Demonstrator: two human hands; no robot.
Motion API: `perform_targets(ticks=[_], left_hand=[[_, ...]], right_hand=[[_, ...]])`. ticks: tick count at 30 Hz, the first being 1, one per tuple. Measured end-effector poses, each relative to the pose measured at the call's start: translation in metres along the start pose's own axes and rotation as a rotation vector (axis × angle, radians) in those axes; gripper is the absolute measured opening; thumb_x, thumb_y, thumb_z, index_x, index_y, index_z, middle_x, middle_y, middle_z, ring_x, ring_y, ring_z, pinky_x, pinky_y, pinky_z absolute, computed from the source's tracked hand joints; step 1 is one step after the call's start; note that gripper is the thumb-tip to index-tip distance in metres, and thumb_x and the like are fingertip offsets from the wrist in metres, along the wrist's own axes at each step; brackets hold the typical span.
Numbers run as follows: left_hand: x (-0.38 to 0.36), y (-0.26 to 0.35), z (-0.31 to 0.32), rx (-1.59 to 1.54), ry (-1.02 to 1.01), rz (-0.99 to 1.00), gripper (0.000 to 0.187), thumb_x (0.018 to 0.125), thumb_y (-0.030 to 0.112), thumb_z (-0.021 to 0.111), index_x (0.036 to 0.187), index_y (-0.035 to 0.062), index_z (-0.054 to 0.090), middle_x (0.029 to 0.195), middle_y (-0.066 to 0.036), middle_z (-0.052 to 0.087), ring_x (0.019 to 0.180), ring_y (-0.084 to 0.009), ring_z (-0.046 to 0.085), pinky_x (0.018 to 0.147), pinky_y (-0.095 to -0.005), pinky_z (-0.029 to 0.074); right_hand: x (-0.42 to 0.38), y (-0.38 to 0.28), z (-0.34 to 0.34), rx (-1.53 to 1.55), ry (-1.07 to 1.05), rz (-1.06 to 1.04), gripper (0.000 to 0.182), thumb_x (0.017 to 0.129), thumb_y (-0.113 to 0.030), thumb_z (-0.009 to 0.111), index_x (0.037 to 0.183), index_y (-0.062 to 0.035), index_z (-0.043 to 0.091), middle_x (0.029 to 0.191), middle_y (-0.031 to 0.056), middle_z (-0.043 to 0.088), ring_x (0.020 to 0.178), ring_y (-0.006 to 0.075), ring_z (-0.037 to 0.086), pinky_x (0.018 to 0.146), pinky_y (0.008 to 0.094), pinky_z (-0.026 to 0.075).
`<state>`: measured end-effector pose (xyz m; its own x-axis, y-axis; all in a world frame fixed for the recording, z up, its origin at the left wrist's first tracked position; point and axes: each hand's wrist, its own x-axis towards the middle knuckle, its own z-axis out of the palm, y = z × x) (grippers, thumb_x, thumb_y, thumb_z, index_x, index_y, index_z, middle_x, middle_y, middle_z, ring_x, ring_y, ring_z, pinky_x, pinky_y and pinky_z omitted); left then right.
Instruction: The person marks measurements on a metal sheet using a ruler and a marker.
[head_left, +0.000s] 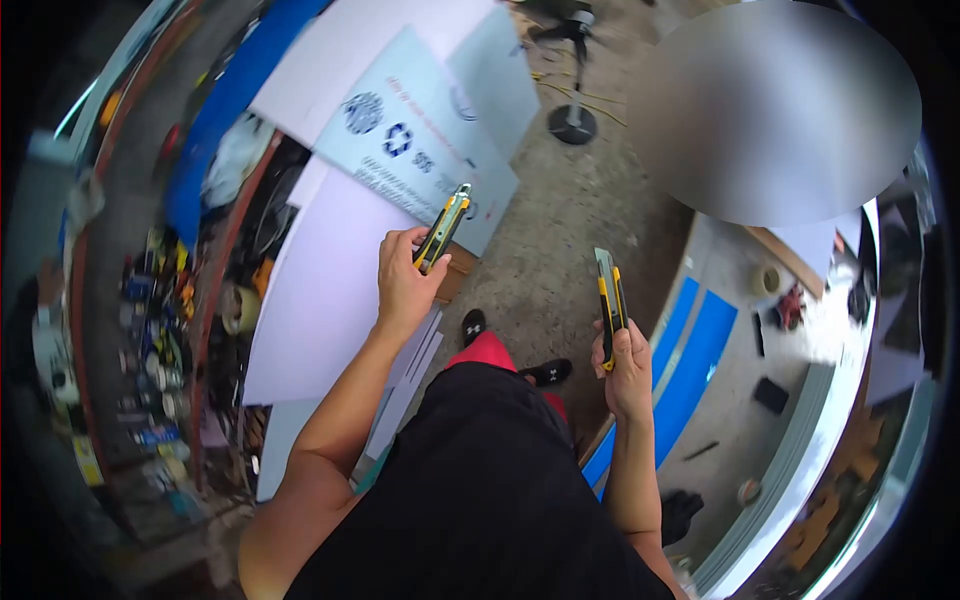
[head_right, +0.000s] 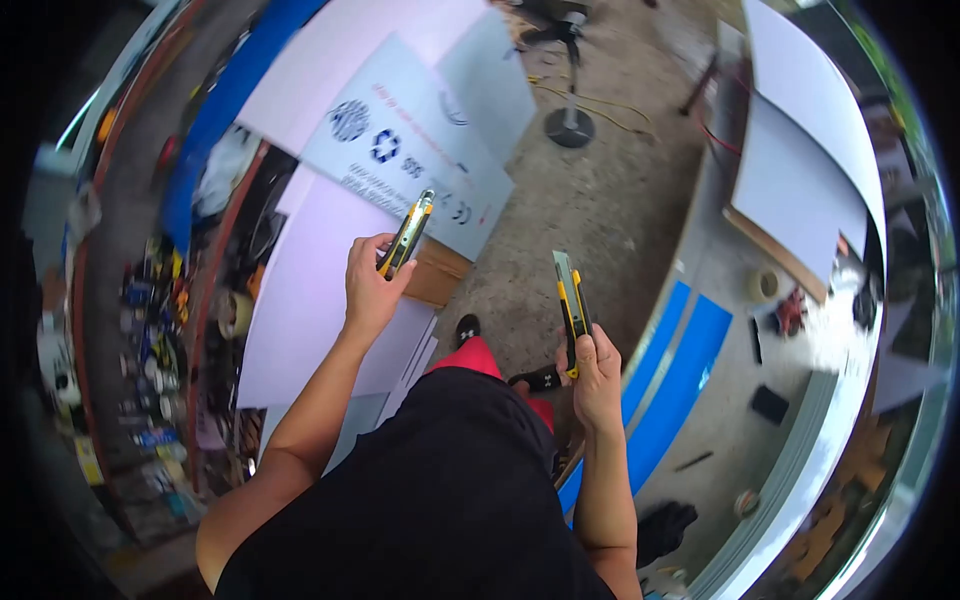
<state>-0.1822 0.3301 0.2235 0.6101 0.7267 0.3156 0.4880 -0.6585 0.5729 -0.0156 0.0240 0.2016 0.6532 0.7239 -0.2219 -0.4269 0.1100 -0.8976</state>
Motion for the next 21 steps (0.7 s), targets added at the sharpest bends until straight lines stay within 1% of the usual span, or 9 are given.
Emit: perform_targets(ticks=[1,2,6,10,12,14,17,20,21], left_hand=[[-0.005,-0.016,-0.018,0.0,0.033,-0.068,0.045,0.084,0.009,0.086,0.124,0.0026,0.066,0.11,-0.012,0.061,0.099,-0.0281,0.06,0.087,-0.0418,0.052],[-0.009,-0.032,-0.038,0.005,0.073,-0.138,0.045,0.083,0.007,0.086,0.123,0.0027,0.066,0.11,-0.012,0.061,0.097,-0.0283,0.06,0.086,-0.0419,0.052],[-0.023,-0.099,-0.106,0.073,0.294,-0.129,0.046,0.081,0.006,0.086,0.122,0.0036,0.066,0.11,-0.013,0.061,0.099,-0.0296,0.06,0.087,-0.0427,0.052],[-0.031,-0.153,-0.187,0.1,0.36,-0.28,0.045,0.081,0.007,0.087,0.121,0.003,0.066,0.112,-0.014,0.061,0.105,-0.0342,0.061,0.089,-0.0426,0.052],[-0.033,-0.187,-0.225,0.15,0.486,-0.232,0.048,0.08,0.008,0.087,0.123,0.0041,0.065,0.113,-0.016,0.061,0.109,-0.0374,0.06,0.095,-0.0469,0.05],[-0.033,-0.217,-0.266,0.229,0.588,-0.255,0.049,0.082,0.009,0.087,0.125,0.0042,0.065,0.114,-0.016,0.062,0.109,-0.0382,0.061,0.094,-0.048,0.049],[-0.034,-0.264,-0.319,0.37,0.681,-0.265,0.046,0.084,0.016,0.087,0.124,0.0042,0.066,0.115,-0.016,0.064,0.111,-0.0387,0.062,0.096,-0.0503,0.049],[-0.042,-0.316,-0.353,0.498,0.564,-0.284,0.048,0.086,0.021,0.086,0.128,0.0052,0.068,0.119,-0.018,0.068,0.115,-0.039,0.064,0.101,-0.0515,0.049],[-0.024,-0.319,-0.334,0.443,0.527,-0.247,0.048,0.086,0.021,0.086,0.128,0.0052,0.068,0.119,-0.018,0.068,0.115,-0.039,0.064,0.101,-0.0515,0.049]], right_hand=[[0.005,0.0,0.015,-0.023,-0.032,0.01,0.047,0.115,-0.044,0.054,0.122,0.0014,0.063,0.075,0.0025,0.059,0.064,0.0097,0.051,0.057,0.0263,0.04],[0.01,0.001,0.03,-0.036,-0.092,0.018,0.047,0.115,-0.044,0.054,0.122,0.0014,0.063,0.075,0.0025,0.059,0.064,0.0097,0.051,0.057,0.0263,0.04],[0.038,0.023,0.09,-0.044,-0.115,0.123,0.045,0.116,-0.039,0.052,0.127,0.003,0.063,0.077,0.0049,0.064,0.065,0.0127,0.059,0.06,0.0267,0.045],[0.072,0.052,0.171,-0.085,-0.235,0.13,0.044,0.116,-0.036,0.052,0.133,0.003,0.061,0.082,0.0077,0.069,0.068,0.0145,0.064,0.063,0.0282,0.049],[0.07,0.055,0.228,-0.051,-0.216,0.069,0.041,0.116,-0.035,0.052,0.133,0.0012,0.06,0.086,0.0093,0.071,0.07,0.0148,0.065,0.066,0.0293,0.051],[0.072,0.062,0.263,-0.049,-0.399,0.074,0.045,0.116,-0.035,0.052,0.145,-0.0011,0.053,0.092,0.01,0.069,0.077,0.0165,0.067,0.068,0.0297,0.053],[0.072,0.063,0.325,-0.045,-0.412,0.126,0.045,0.115,-0.035,0.054,0.146,-0.0024,0.05,0.095,0.0119,0.07,0.078,0.0188,0.067,0.07,0.0314,0.055],[0.078,0.062,0.357,0.022,-0.348,0.181,0.046,0.114,-0.036,0.055,0.146,-0.0034,0.05,0.101,0.0142,0.071,0.08,0.0217,0.069,0.073,0.0336,0.059],[0.069,0.058,0.346,0.013,-0.276,0.157,0.046,0.114,-0.036,0.055,0.146,-0.0034,0.05,0.101,0.0142,0.071,0.08,0.0217,0.069,0.073,0.0336,0.059]])
